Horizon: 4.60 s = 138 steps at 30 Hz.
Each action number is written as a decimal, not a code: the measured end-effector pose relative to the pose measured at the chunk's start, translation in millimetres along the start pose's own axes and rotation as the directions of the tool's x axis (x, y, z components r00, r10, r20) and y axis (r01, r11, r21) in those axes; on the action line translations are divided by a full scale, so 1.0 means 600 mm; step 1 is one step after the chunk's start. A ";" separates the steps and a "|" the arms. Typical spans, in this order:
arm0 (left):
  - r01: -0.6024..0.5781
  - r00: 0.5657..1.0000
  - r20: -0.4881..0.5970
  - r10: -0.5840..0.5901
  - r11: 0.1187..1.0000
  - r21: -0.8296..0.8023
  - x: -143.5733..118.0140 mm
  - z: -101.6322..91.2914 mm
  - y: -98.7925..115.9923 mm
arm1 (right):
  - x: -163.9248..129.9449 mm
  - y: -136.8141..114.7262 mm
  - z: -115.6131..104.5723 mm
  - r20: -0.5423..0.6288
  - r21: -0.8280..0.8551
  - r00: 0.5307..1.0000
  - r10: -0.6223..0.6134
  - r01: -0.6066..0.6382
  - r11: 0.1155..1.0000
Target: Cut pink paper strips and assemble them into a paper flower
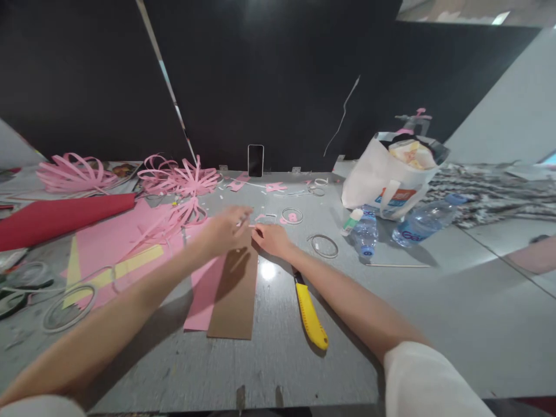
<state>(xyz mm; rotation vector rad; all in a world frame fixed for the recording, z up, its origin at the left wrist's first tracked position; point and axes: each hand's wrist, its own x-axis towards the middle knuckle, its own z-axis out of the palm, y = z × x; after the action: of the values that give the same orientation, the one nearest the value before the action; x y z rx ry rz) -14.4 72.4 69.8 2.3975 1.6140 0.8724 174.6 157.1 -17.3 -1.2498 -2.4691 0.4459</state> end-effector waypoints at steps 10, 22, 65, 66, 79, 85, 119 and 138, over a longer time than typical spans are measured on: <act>-0.279 0.899 0.329 0.290 0.957 -0.079 -0.134 0.089 -0.021 | 0.019 0.017 -0.008 -0.083 0.409 0.991 0.102 -0.059 0.911; -0.276 0.918 0.249 0.310 0.947 -0.163 -0.131 0.098 -0.024 | 0.016 0.018 -0.012 -0.038 0.637 0.988 0.151 -0.092 0.765; -0.248 0.950 0.112 0.291 0.924 -0.290 -0.112 0.111 -0.038 | 0.027 0.033 -0.005 -0.012 0.781 0.979 0.204 -0.119 0.613; -0.245 0.955 0.089 0.281 0.924 -0.294 -0.112 0.111 -0.037 | 0.026 0.032 -0.006 -0.020 0.773 0.979 0.204 -0.114 0.624; 0.084 0.969 -0.191 -0.157 0.935 -0.346 -0.138 0.109 -0.039 | -0.004 -0.002 -0.012 -0.237 0.440 0.957 0.166 -0.047 0.897; 0.148 0.961 -0.164 -0.220 0.918 -0.367 -0.139 0.109 -0.039 | -0.001 0.001 -0.013 -0.206 0.446 0.963 0.173 -0.066 0.893; 0.120 0.978 -0.090 -0.187 0.861 -0.494 -0.133 0.108 -0.041 | 0.000 0.002 -0.013 -0.186 0.470 0.965 0.184 -0.077 0.879; 0.139 0.974 -0.081 -0.209 0.846 -0.514 -0.133 0.114 -0.049 | -0.001 0.004 -0.013 -0.183 0.462 0.968 0.173 -0.070 0.884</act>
<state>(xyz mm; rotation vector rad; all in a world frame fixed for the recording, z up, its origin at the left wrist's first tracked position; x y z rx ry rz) -23.5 28.8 -30.1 1.8338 1.3895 1.2586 179.8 158.9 -11.1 -1.1825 -1.9539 0.8164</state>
